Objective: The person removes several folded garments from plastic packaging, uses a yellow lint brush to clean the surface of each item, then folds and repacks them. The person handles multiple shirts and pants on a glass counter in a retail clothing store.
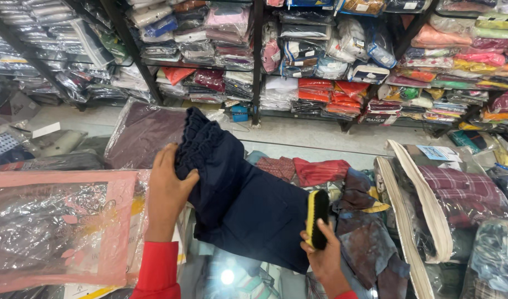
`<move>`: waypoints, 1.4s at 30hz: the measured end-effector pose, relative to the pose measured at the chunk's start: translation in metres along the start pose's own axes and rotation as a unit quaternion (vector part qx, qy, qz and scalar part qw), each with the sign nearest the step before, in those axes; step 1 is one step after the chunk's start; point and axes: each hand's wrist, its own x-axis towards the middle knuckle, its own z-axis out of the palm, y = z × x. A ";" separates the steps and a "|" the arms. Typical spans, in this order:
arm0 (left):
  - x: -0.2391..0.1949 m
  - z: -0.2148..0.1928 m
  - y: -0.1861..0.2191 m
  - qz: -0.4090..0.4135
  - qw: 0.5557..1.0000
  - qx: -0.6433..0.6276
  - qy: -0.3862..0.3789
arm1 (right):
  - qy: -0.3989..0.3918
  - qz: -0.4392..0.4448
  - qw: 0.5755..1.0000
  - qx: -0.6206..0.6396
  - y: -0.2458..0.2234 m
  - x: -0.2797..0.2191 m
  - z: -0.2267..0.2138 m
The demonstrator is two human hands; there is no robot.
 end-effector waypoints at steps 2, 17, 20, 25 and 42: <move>0.008 -0.002 -0.005 -0.011 1.000 0.004 0.007 | 0.014 -0.006 0.996 -0.092 0.007 0.008 0.004; -0.112 0.092 0.055 -0.236 0.923 -0.231 -0.197 | 0.147 -0.222 0.957 -0.114 -0.035 0.002 -0.046; -0.116 0.121 -0.006 -0.078 0.989 0.078 -0.099 | 0.130 -0.255 0.945 -0.159 -0.037 0.004 -0.043; -0.148 0.150 -0.061 -0.101 0.946 0.270 -0.149 | 0.082 -0.199 0.952 -0.217 0.003 0.014 -0.027; -0.209 0.133 -0.024 -0.071 0.985 0.044 -0.154 | -0.227 -0.428 0.576 -0.659 0.014 0.021 0.025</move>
